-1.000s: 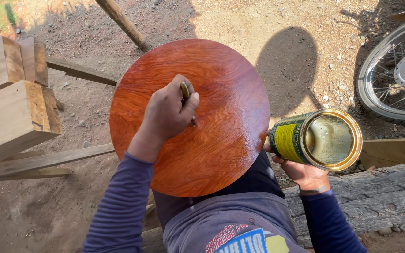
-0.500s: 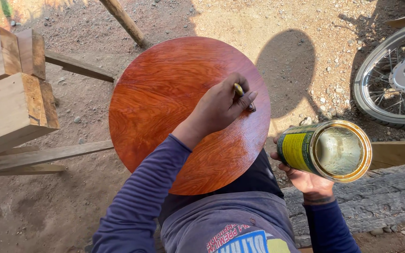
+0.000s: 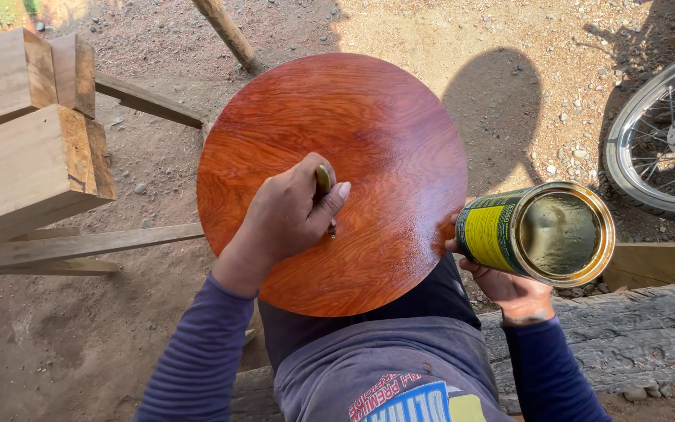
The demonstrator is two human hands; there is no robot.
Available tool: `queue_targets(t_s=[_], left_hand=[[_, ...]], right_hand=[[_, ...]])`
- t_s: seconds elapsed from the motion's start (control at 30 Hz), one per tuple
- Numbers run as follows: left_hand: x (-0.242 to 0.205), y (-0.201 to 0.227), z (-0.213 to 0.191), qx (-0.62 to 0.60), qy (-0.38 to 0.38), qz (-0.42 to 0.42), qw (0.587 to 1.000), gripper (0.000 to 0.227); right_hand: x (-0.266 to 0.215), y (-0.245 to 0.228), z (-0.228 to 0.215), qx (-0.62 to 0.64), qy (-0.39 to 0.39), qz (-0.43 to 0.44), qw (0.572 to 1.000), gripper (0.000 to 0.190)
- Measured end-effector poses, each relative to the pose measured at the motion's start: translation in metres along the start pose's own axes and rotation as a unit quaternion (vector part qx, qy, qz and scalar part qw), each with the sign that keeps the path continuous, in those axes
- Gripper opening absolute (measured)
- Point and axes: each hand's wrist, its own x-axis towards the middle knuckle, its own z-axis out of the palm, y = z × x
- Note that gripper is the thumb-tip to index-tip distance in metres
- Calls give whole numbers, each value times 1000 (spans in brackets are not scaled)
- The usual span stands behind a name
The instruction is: Apply varnish to a circular wooden table surface using a brush.
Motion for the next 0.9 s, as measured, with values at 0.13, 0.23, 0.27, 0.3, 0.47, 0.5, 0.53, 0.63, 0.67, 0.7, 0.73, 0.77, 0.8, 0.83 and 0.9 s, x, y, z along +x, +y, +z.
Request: queue_targets(t_s=[0.13,0.23,0.27,0.3,0.47,0.5,0.53,0.63,0.67,0.7,0.73,0.77,0.8,0.83,0.9], left_hand=[[25,14,19,-164,26,11,986,20],[57,16,57,-285,40,66,955,19],[68,19,69,-250,45,62,965,21],[79,22,81,-215,49,57,974,23],[117,24,119,-247,31,99,964,24],[122,25,123,-252,17,93,963,24],[124,24,126,-253,14,95,963,24],[128,23,129,-217,21,118,969,25],[127,24,128,-224,8,101,969,25],[127,24,126,-230,-5,83,970,26],[126,22,126,-230,-4,83,970,26],[124,19,126,-237,-12,79,968,25],[122,17,126,-243,-19,74,967,25],[119,14,122,-242,-18,73,967,25],[111,7,115,-219,-17,83,972,24]], right_hand=[[3,1,6,111,-11,17,994,65],[-1,0,0,143,-11,23,989,64],[-5,0,-4,146,2,25,989,65],[-9,0,-8,150,16,26,988,66],[-31,3,-25,185,5,33,982,73],[-36,3,-27,199,-15,27,979,76],[-40,4,-26,200,-13,24,979,76],[-47,9,-30,95,-54,-33,993,104],[-47,11,-36,120,-14,-11,993,91],[-47,14,-41,144,26,11,989,80],[-45,12,-37,145,25,12,989,80],[-43,11,-33,167,8,10,986,79],[-40,9,-29,189,-9,9,982,77],[-37,8,-26,190,-10,11,982,77],[-29,4,-20,208,-9,24,978,75]])
